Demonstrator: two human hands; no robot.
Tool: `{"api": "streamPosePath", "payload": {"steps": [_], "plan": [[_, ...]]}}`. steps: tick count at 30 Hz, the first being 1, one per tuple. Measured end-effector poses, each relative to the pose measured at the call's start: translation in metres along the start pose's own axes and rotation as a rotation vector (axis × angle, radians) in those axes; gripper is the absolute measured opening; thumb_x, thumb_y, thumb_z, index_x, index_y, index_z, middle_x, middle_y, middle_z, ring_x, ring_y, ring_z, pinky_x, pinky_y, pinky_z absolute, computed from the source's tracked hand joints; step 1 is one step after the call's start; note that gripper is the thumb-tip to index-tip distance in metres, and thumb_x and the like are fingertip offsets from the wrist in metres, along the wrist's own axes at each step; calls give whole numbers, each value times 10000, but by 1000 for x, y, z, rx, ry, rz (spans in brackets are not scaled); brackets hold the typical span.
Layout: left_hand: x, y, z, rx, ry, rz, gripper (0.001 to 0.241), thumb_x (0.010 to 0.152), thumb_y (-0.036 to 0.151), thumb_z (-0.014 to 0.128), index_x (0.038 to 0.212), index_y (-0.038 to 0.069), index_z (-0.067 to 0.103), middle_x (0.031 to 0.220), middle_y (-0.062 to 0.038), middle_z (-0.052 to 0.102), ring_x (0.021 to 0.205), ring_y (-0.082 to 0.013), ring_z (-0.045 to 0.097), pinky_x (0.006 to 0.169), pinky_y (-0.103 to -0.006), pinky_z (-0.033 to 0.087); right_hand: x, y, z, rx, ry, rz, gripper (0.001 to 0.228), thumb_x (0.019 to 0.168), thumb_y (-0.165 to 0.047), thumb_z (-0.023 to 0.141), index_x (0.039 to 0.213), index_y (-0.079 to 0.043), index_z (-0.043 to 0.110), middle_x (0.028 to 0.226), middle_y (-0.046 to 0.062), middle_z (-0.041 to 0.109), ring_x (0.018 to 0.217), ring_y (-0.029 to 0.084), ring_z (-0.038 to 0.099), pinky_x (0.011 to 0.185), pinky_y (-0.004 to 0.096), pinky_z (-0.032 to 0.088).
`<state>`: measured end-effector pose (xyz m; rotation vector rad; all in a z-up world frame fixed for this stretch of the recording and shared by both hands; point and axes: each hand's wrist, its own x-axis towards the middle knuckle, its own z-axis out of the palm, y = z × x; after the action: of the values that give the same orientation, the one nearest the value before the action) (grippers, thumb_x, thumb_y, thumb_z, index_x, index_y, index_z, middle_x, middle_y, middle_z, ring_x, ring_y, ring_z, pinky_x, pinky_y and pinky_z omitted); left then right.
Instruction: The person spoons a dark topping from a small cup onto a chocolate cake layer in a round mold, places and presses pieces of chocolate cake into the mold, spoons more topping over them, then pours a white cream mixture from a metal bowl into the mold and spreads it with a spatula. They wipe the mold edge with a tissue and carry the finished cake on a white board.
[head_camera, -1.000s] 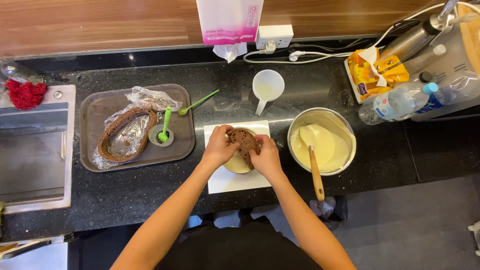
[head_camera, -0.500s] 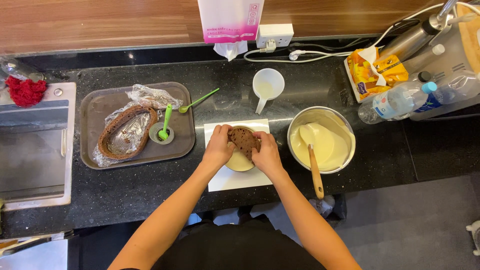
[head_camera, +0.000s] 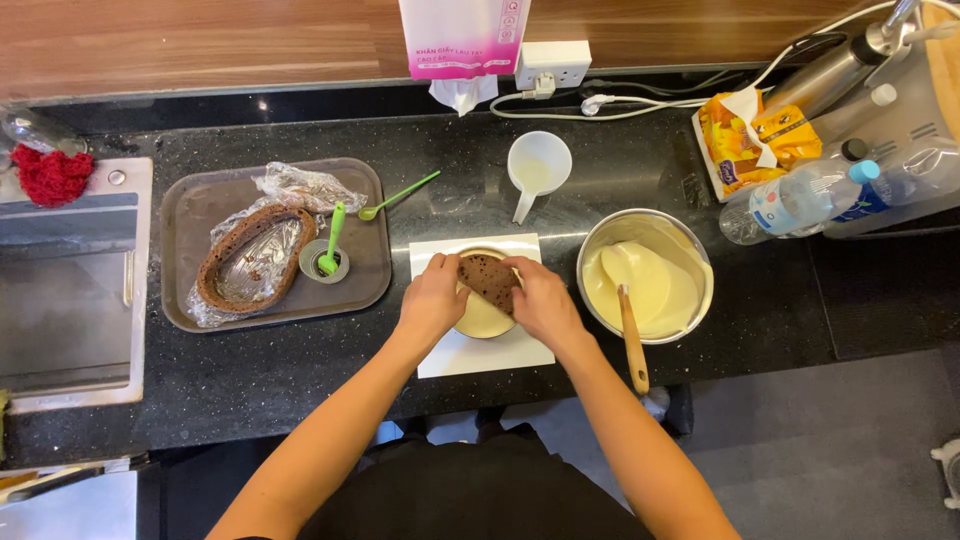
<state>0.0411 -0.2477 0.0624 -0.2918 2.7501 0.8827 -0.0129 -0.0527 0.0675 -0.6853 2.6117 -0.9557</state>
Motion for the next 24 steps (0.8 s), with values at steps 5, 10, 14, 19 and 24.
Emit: {"api": "streamPosePath", "payload": {"steps": [5, 10, 14, 19, 24], "plan": [[5, -13, 27, 58, 46, 54, 358, 913, 213, 686, 1235, 62, 644, 1201, -133, 615, 914, -494, 723, 812, -563, 615, -5, 2, -26, 26, 24, 73, 393, 860, 7, 616, 1212, -148, 698, 1084, 136, 774, 954, 353, 752, 807, 429, 628], [0, -9, 37, 99, 48, 75, 337, 951, 262, 623, 1241, 100, 683, 1310, -77, 601, 873, -472, 733, 802, -543, 622, -11, 10, -12, -93, -76, 131, 340, 861, -96, 654, 1179, -200, 714, 1073, 86, 789, 963, 321, 752, 831, 451, 611], [-5, -7, 37, 106, 21, 72, 396, 967, 254, 584, 1318, 89, 663, 1388, -107, 582, 922, -468, 733, 818, -549, 614, -23, -8, -6, -120, -202, 218, 384, 887, -89, 619, 1259, -136, 699, 1143, 168, 768, 1070, 361, 734, 904, 476, 596], [-7, -11, 45, 98, 8, 64, 462, 968, 257, 571, 1391, 78, 613, 1455, -128, 547, 954, -473, 726, 843, -559, 606, -28, -15, 2, -78, -215, 224, 440, 882, -45, 608, 1318, -64, 665, 1288, 243, 686, 1174, 415, 674, 962, 497, 569], [-12, -8, 43, 98, -17, 61, 494, 970, 252, 559, 1426, 63, 583, 1501, -137, 524, 977, -473, 721, 848, -552, 606, -29, -14, 8, -54, -221, 221, 470, 874, -22, 590, 1341, -47, 640, 1416, 269, 603, 1256, 463, 609, 1024, 552, 523]]}}
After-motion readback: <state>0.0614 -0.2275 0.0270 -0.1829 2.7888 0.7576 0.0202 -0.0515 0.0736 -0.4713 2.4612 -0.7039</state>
